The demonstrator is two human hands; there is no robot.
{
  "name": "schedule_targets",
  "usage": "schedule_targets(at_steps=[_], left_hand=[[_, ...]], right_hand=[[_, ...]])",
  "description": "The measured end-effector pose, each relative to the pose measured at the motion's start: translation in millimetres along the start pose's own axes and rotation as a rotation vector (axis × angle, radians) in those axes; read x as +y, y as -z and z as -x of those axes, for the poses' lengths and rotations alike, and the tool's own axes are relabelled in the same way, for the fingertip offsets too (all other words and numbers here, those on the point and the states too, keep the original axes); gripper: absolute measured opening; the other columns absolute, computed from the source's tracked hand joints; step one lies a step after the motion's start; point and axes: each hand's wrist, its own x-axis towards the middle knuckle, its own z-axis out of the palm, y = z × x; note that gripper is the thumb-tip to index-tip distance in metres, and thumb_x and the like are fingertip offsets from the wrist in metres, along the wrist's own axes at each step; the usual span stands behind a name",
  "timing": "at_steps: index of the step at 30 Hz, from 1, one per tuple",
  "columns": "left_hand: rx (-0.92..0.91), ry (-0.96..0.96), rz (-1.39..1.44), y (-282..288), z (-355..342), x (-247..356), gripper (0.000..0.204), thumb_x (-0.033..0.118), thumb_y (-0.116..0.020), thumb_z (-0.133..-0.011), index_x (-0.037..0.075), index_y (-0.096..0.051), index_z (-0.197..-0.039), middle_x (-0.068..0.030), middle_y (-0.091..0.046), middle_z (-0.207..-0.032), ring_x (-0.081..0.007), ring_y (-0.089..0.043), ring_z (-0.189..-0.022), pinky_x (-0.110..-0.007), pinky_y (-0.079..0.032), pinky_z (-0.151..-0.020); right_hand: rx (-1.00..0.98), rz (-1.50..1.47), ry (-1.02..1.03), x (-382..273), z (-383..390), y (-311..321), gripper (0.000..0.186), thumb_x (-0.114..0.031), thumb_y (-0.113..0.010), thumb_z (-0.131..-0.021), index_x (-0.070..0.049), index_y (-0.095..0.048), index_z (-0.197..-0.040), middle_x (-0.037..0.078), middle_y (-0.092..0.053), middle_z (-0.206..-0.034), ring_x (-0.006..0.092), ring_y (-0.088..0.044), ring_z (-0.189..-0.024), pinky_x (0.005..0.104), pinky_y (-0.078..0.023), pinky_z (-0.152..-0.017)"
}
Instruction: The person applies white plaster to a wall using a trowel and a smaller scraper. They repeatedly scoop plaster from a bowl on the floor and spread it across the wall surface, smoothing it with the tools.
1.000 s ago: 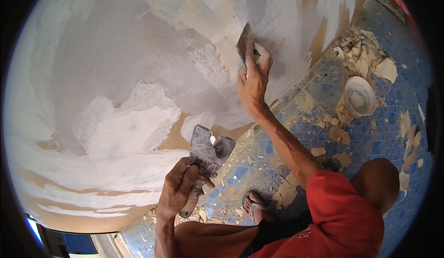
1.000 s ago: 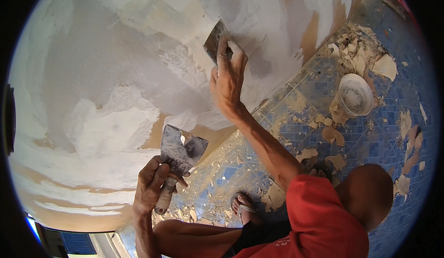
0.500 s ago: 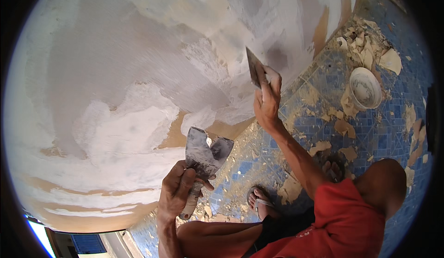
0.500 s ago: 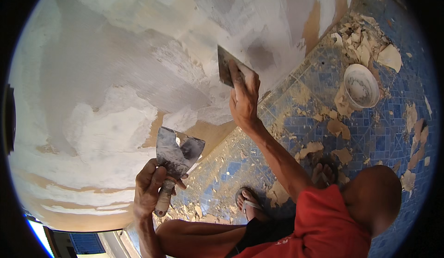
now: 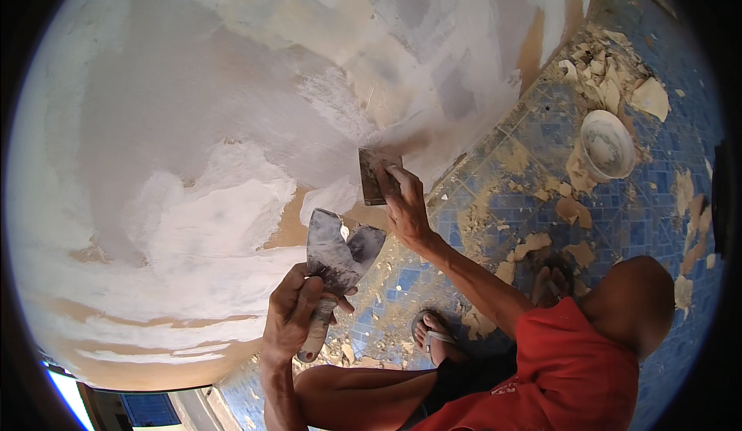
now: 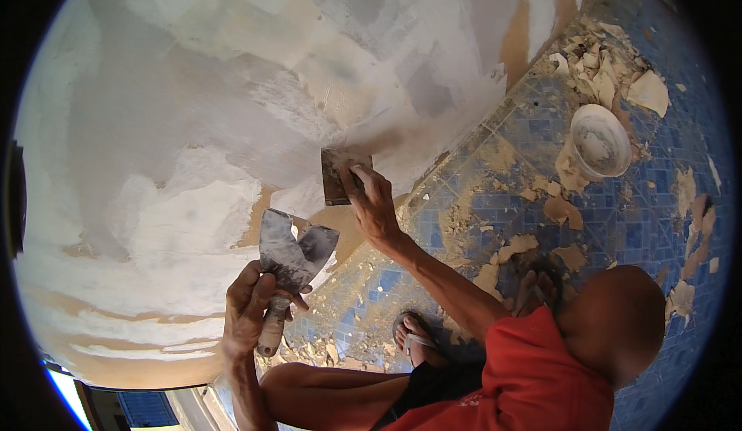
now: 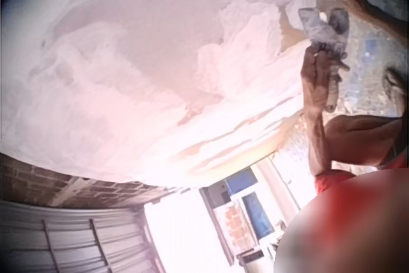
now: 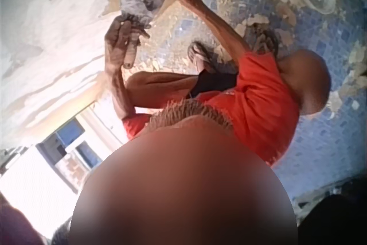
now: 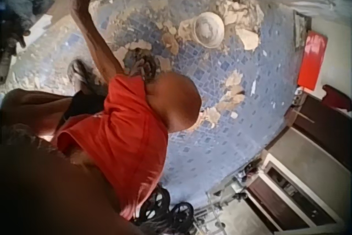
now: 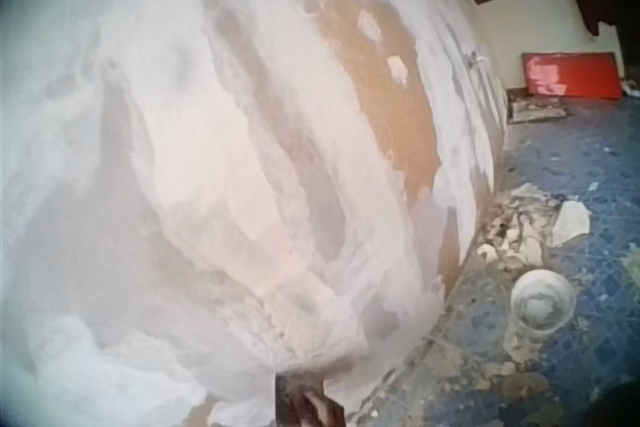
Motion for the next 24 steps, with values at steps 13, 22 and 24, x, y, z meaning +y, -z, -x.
schedule_targets(at_steps=[13, 22, 24], left_hand=[[0.002, 0.044, -0.006, 2.9, 6.0, 1.6, 0.034, 0.026, -0.047, -0.11, -0.006, -0.055, -0.12, -0.0171, -0.073, -0.101, -0.0176, -0.073, -0.081, -0.028, -0.055, -0.064], [0.044, 0.064, -0.007, 12.4, 2.9, -7.6, 0.027, 0.021, -0.044, -0.11, -0.002, -0.056, -0.118, -0.0173, -0.074, -0.102, -0.018, -0.073, -0.079, -0.028, -0.056, -0.066], [0.056, 0.088, 0.024, 12.7, 1.2, -12.9, 0.026, 0.02, -0.044, -0.11, -0.002, -0.056, -0.118, -0.0168, -0.074, -0.102, -0.018, -0.073, -0.08, -0.028, -0.056, -0.067]], right_hand=[[0.233, -0.023, -0.092, -16.7, -84.0, -4.6, 0.078, 0.019, -0.055, -0.083, -0.011, -0.048, -0.154, 0.017, -0.05, -0.135, 0.0268, -0.049, -0.115, 0.0362, -0.042, -0.095], [-0.015, -0.656, -0.519, -24.7, 19.7, 14.6, 0.037, 0.002, -0.055, -0.094, -0.005, -0.062, -0.13, 0.008, -0.061, -0.118, 0.0203, -0.057, -0.103, 0.0356, -0.045, -0.093], [0.033, -1.057, -1.023, -13.7, 24.1, 22.0, 0.024, -0.005, -0.062, -0.095, -0.002, -0.066, -0.118, 0.0, -0.067, -0.103, 0.0093, -0.061, -0.092, 0.0293, -0.049, -0.087]])
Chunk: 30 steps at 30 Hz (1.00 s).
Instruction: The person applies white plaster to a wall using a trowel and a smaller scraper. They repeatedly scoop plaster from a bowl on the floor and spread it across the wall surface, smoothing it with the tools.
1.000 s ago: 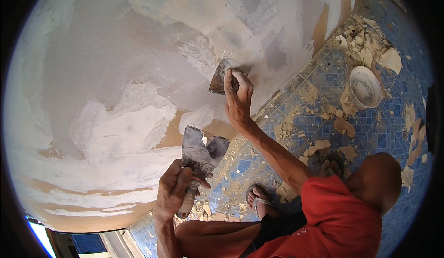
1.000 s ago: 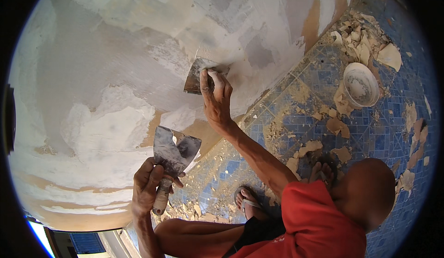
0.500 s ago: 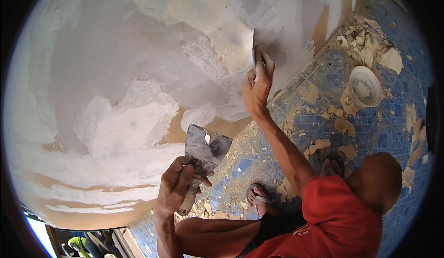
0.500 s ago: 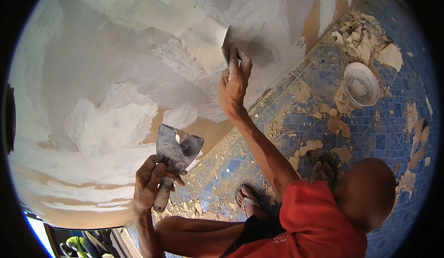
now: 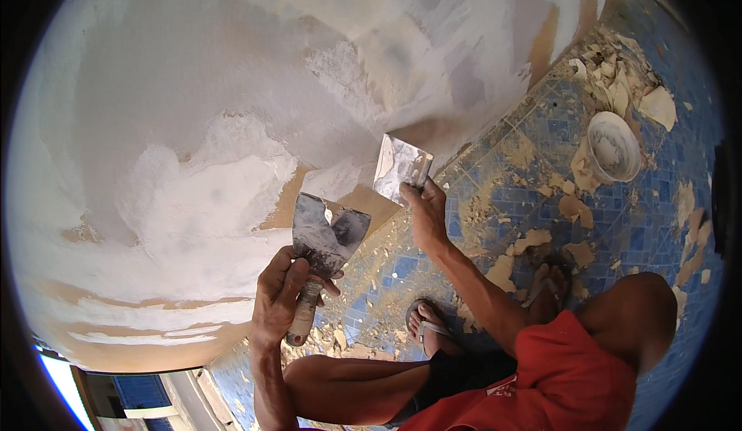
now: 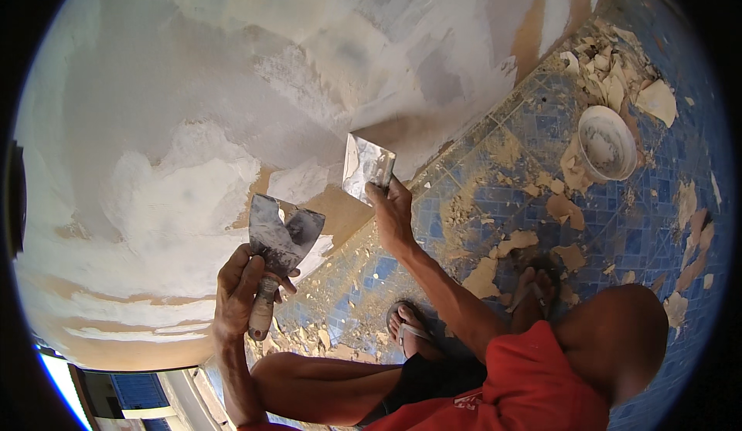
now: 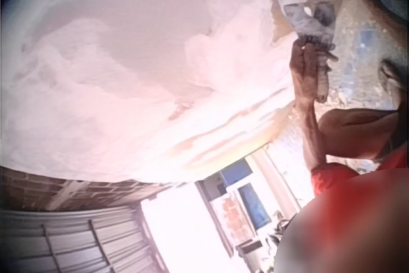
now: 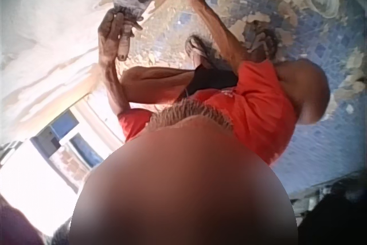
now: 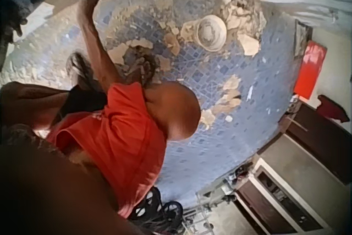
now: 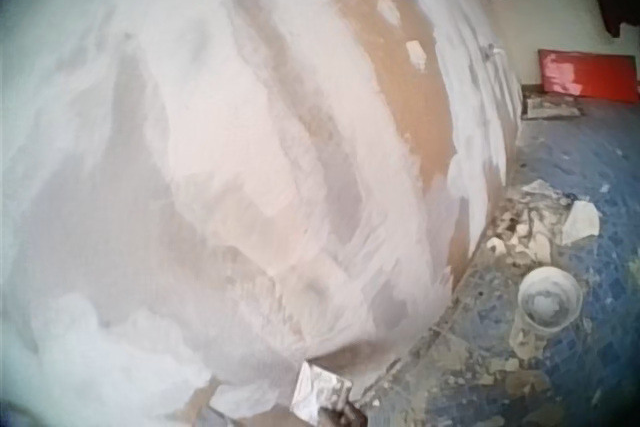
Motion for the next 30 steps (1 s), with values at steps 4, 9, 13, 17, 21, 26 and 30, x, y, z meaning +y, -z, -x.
schedule_targets(at_steps=[4, 9, 13, 17, 21, 26, 30], left_hand=[[0.009, 0.024, -0.023, 4.4, -4.2, -4.7, 0.026, 0.019, -0.043, -0.11, -0.002, -0.056, -0.119, -0.0157, -0.074, -0.102, -0.0181, -0.072, -0.081, -0.029, -0.055, -0.067], [-0.02, 0.026, -0.016, 5.7, -3.4, -5.3, 0.026, 0.017, -0.044, -0.11, -0.003, -0.055, -0.121, -0.0161, -0.073, -0.102, -0.018, -0.072, -0.082, -0.029, -0.054, -0.069], [-0.051, 0.015, 0.013, 5.7, 1.8, -4.8, 0.026, 0.016, -0.044, -0.11, -0.004, -0.055, -0.122, -0.0163, -0.073, -0.102, -0.0172, -0.072, -0.083, -0.029, -0.053, -0.07], [-0.054, -0.007, -0.014, 5.5, 1.8, -5.7, 0.026, 0.016, -0.044, -0.11, -0.005, -0.055, -0.122, -0.0157, -0.073, -0.101, -0.017, -0.072, -0.083, -0.029, -0.053, -0.07], [-0.042, -0.016, -0.026, 2.0, -1.0, -7.0, 0.027, 0.021, -0.049, -0.109, -0.003, -0.054, -0.122, -0.0159, -0.072, -0.097, -0.0204, -0.073, -0.077, -0.03, -0.055, -0.064], [-0.008, -0.012, -0.026, 0.8, 2.3, -5.0, 0.026, 0.02, -0.049, -0.109, -0.003, -0.054, -0.121, -0.0171, -0.073, -0.099, -0.0215, -0.073, -0.077, -0.031, -0.055, -0.064], [-0.043, -0.044, -0.029, 1.6, 3.5, -3.4, 0.027, 0.021, -0.049, -0.109, -0.003, -0.054, -0.121, -0.0181, -0.073, -0.099, -0.0227, -0.073, -0.077, -0.03, -0.055, -0.064]], right_hand=[[0.028, -0.174, 0.171, -31.1, -10.0, 8.7, 0.028, -0.004, -0.067, -0.091, -0.003, -0.066, -0.119, 0.001, -0.068, -0.106, 0.0101, -0.062, -0.094, 0.0305, -0.049, -0.09], [0.083, 0.549, 0.809, -110.5, -40.2, -0.2, 0.045, 0.011, -0.055, -0.094, -0.005, -0.063, -0.135, 0.01, -0.065, -0.128, 0.0198, -0.063, -0.112, 0.0322, -0.048, -0.095], [0.041, 0.997, 1.249, -141.2, -72.2, -2.9, 0.072, 0.02, -0.056, -0.077, -0.01, -0.061, -0.142, 0.009, -0.064, -0.128, 0.0286, -0.056, -0.122, 0.043, -0.038, -0.107], [0.118, 0.911, 1.185, -114.7, -76.3, -5.3, 0.076, 0.022, -0.055, -0.077, -0.008, -0.057, -0.147, 0.014, -0.056, -0.135, 0.0314, -0.052, -0.122, 0.0435, -0.039, -0.105], [0.253, 0.89, 1.156, -65.1, -81.0, -34.2, 0.08, 0.026, -0.047, -0.078, -0.004, -0.048, -0.153, 0.019, -0.047, -0.135, 0.0312, -0.049, -0.119, 0.0397, -0.045, -0.097], [0.332, 0.881, 1.073, -17.6, -84.2, -72.0, 0.093, 0.028, -0.046, -0.072, -0.003, -0.036, -0.159, 0.023, -0.045, -0.138, 0.0366, -0.043, -0.122, 0.0434, -0.037, -0.104], [0.367, 0.899, 1.002, -2.4, -75.8, -74.7, 0.094, 0.027, -0.053, -0.074, -0.011, -0.039, -0.159, 0.018, -0.049, -0.135, 0.0365, -0.045, -0.119, 0.0455, -0.039, -0.101]])
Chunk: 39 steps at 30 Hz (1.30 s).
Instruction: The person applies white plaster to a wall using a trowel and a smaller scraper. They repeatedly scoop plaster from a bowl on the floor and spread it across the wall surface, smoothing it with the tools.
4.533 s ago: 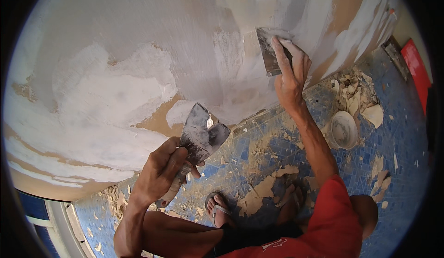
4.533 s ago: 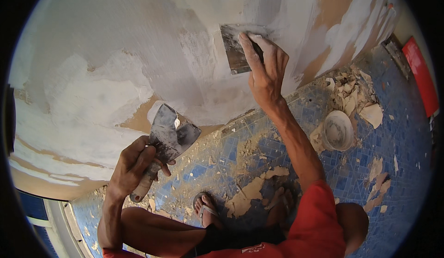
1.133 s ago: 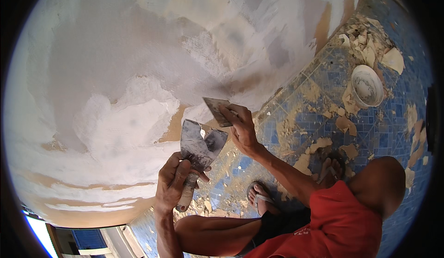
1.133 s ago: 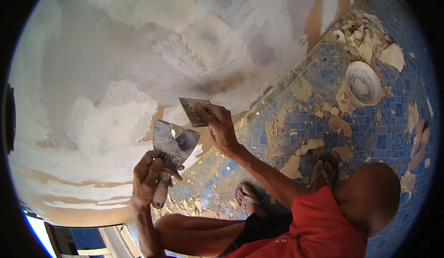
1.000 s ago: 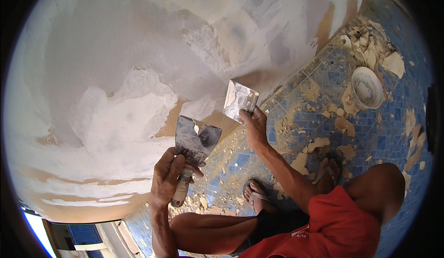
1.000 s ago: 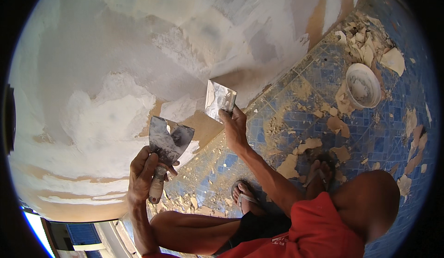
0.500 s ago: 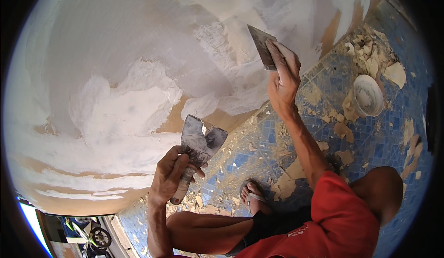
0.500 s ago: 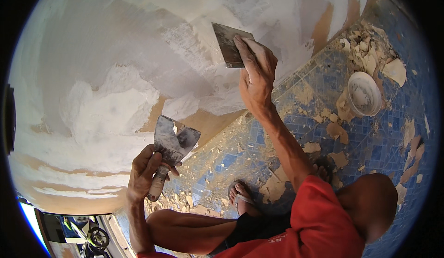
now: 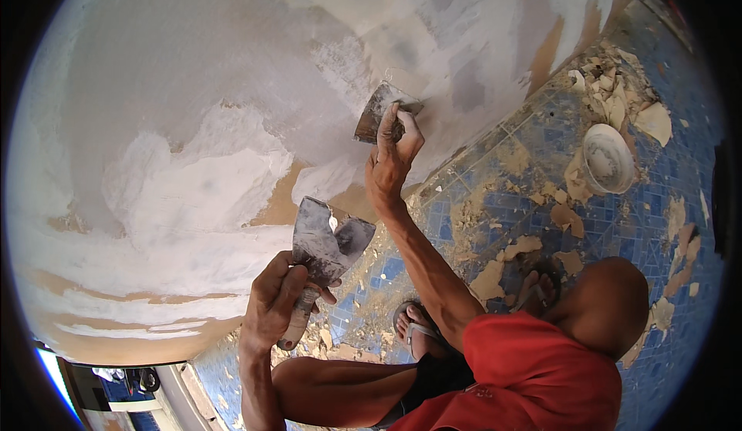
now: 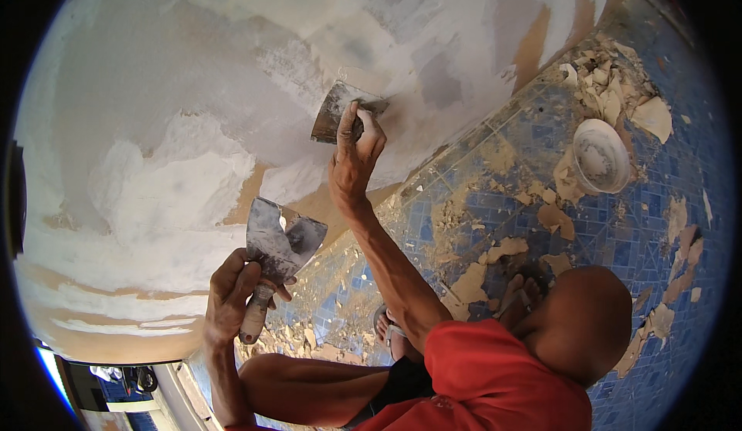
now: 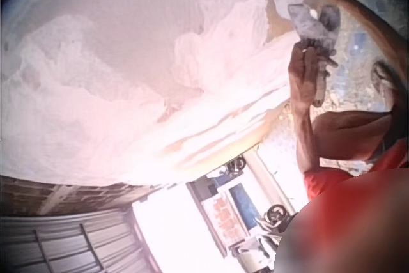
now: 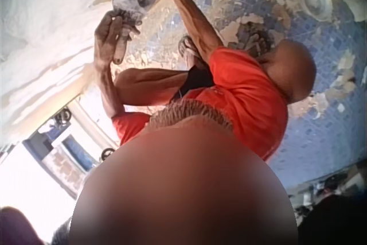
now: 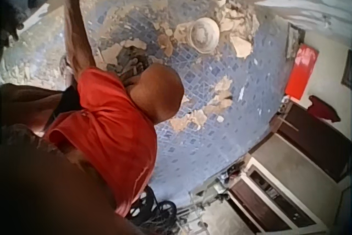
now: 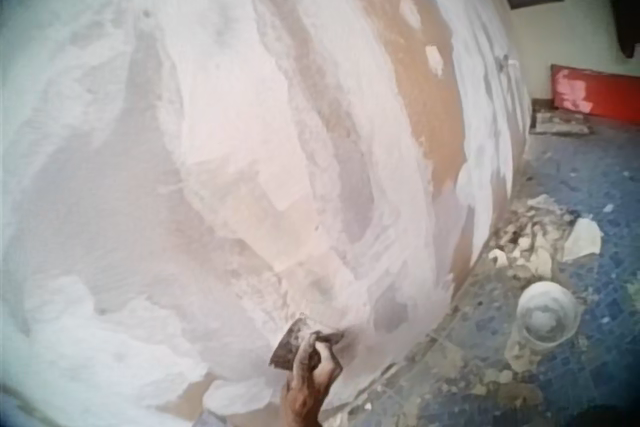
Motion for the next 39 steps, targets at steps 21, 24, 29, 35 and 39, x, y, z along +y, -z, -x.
schedule_targets(at_steps=[21, 24, 29, 35, 39], left_hand=[[0.068, -0.053, 0.019, 5.1, 7.5, 0.9, 0.032, 0.026, -0.051, -0.108, -0.005, -0.054, -0.118, -0.0248, -0.074, -0.097, -0.0229, -0.074, -0.073, -0.027, -0.056, -0.057], [0.09, -0.052, 0.017, 10.0, 11.5, -1.2, 0.031, 0.024, -0.051, -0.108, -0.005, -0.054, -0.116, -0.025, -0.074, -0.097, -0.0232, -0.074, -0.072, -0.028, -0.056, -0.057], [0.144, -0.048, 0.025, 12.6, 15.5, -2.6, 0.029, 0.024, -0.051, -0.108, -0.004, -0.055, -0.114, -0.0247, -0.074, -0.096, -0.0233, -0.074, -0.072, -0.028, -0.056, -0.058], [0.111, -0.036, 0.041, 16.3, 13.6, -3.7, 0.033, 0.027, -0.052, -0.109, -0.005, -0.055, -0.116, -0.0213, -0.074, -0.097, -0.0229, -0.075, -0.078, -0.028, -0.056, -0.061], [0.112, -0.054, 0.026, 16.1, 14.7, -0.2, 0.033, 0.027, -0.052, -0.109, -0.005, -0.055, -0.116, -0.0215, -0.074, -0.098, -0.023, -0.075, -0.078, -0.028, -0.056, -0.061]], right_hand=[[0.174, -0.349, -0.638, -8.6, -3.9, 34.2, 0.034, 0.007, -0.052, -0.099, 0.002, -0.052, -0.132, 0.014, -0.048, -0.122, 0.0213, -0.051, -0.107, 0.0342, -0.046, -0.091], [0.236, -0.411, -0.631, -21.6, -19.7, 13.3, 0.044, 0.011, -0.052, -0.096, 0.0, -0.052, -0.138, 0.014, -0.045, -0.125, 0.0213, -0.048, -0.107, 0.0321, -0.047, -0.086], [0.243, -0.408, -0.555, -48.9, -38.4, 0.6, 0.034, 0.006, -0.055, -0.099, -0.001, -0.053, -0.132, 0.007, -0.042, -0.118, 0.0117, -0.045, -0.085, 0.0245, -0.043, -0.07], [0.013, -0.158, -0.136, -94.4, -30.1, 3.5, 0.082, 0.011, -0.064, -0.082, -0.018, -0.045, -0.156, 0.012, -0.053, -0.122, 0.025, -0.051, -0.098, 0.0359, -0.047, -0.083], [-0.098, -0.259, 0.159, -78.2, -1.8, 27.8, 0.089, 0.013, -0.065, -0.07, -0.013, -0.05, -0.154, 0.015, -0.054, -0.131, 0.0328, -0.055, -0.106, 0.0383, -0.048, -0.091]])
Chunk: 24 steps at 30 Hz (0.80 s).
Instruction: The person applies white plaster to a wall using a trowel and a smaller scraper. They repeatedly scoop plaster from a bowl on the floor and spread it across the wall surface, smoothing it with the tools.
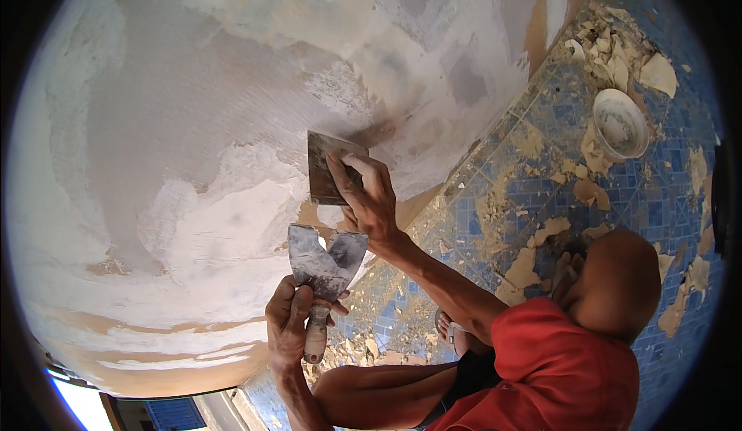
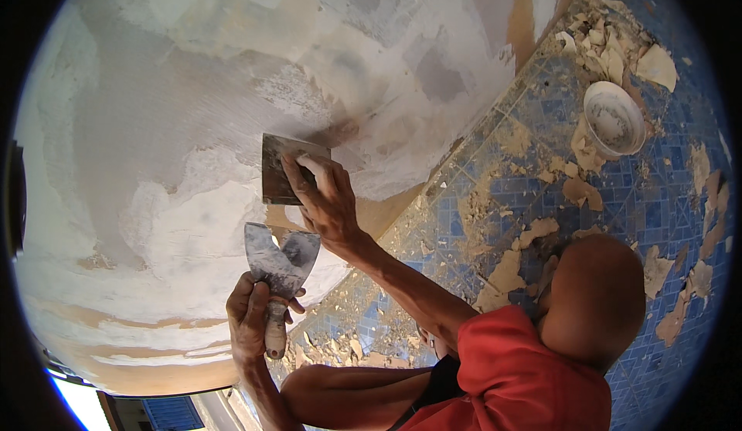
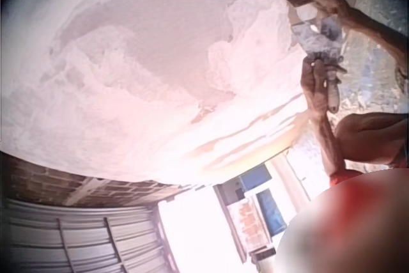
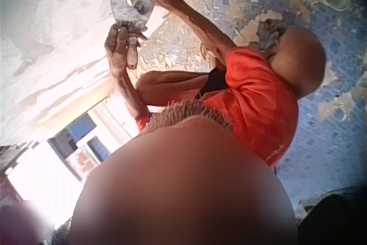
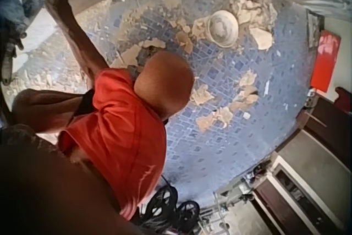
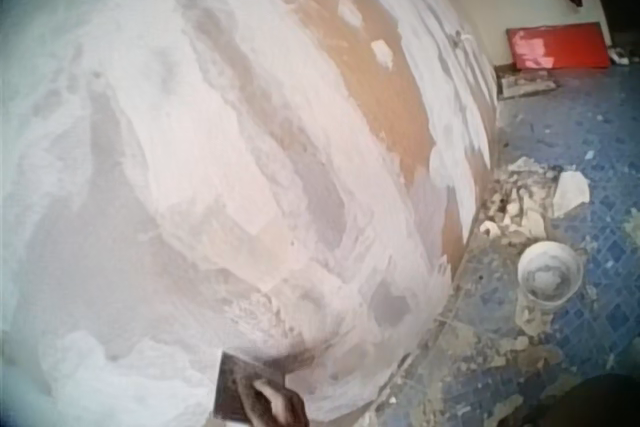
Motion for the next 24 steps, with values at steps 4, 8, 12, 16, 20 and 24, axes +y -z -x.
schedule_targets(at_steps=[4, 8, 12, 16, 20, 24], left_hand=[[-0.002, -0.026, 0.032, -0.2, 5.0, 4.3, 0.032, 0.026, -0.051, -0.109, -0.005, -0.055, -0.118, -0.0218, -0.074, -0.1, -0.0228, -0.075, -0.077, -0.029, -0.056, -0.061], [-0.023, 0.033, 0.019, -1.5, 2.3, 0.7, 0.031, 0.025, -0.049, -0.109, -0.004, -0.054, -0.118, -0.021, -0.074, -0.101, -0.0218, -0.074, -0.079, -0.028, -0.056, -0.063], [0.003, 0.099, 0.085, -0.2, -10.4, -9.8, 0.031, 0.023, -0.047, -0.108, -0.005, -0.054, -0.12, -0.0221, -0.073, -0.098, -0.0214, -0.073, -0.075, -0.028, -0.055, -0.06], [-0.11, 0.118, 0.152, 2.5, -21.4, -20.2, 0.033, 0.024, -0.045, -0.109, -0.005, -0.054, -0.121, -0.0219, -0.073, -0.097, -0.0217, -0.073, -0.075, -0.028, -0.055, -0.06], [-0.213, 0.201, 0.237, -0.2, -28.6, -27.8, 0.033, 0.023, -0.043, -0.11, -0.005, -0.056, -0.121, -0.0204, -0.073, -0.097, -0.0205, -0.073, -0.077, -0.029, -0.056, -0.064], [-0.292, 0.294, 0.33, -3.7, -33.2, -29.5, 0.03, 0.023, -0.046, -0.108, -0.003, -0.057, -0.115, -0.0211, -0.073, -0.09, -0.021, -0.072, -0.071, -0.028, -0.055, -0.057]], right_hand=[[0.015, -0.323, -0.356, 27.2, 34.6, 33.4, 0.057, 0.006, -0.061, -0.089, -0.008, -0.056, -0.144, 0.01, -0.056, -0.127, 0.0176, -0.057, -0.1, 0.0355, -0.048, -0.089], [0.241, -0.645, -0.853, 43.5, 42.1, 57.6, 0.022, -0.006, -0.061, -0.098, -0.007, -0.065, -0.119, 0.002, -0.064, -0.106, 0.0107, -0.059, -0.091, 0.0301, -0.047, -0.088], [0.312, -1.275, -1.384, 40.9, 44.2, 86.9, 0.02, -0.01, -0.066, -0.093, -0.008, -0.067, -0.113, 0.0, -0.068, -0.103, 0.0136, -0.065, -0.099, 0.0304, -0.051, -0.095], [-0.031, -1.25, -1.207, 37.7, 44.5, 104.8, 0.027, 0.001, -0.063, -0.093, -0.006, -0.065, -0.119, 0.002, -0.07, -0.11, 0.0122, -0.067, -0.1, 0.0316, -0.054, -0.095], [-0.244, -0.951, -0.734, 29.7, 27.1, 111.0, 0.03, 0.009, -0.064, -0.093, 0.003, -0.068, -0.122, 0.007, -0.073, -0.116, 0.0115, -0.068, -0.107, 0.0327, -0.056, -0.095], [-0.704, -0.718, -0.177, 18.5, -5.6, 113.9, 0.037, 0.002, -0.07, -0.09, -0.008, -0.073, -0.125, 0.007, -0.073, -0.125, 0.0216, -0.066, -0.122, 0.0398, -0.047, -0.11]])
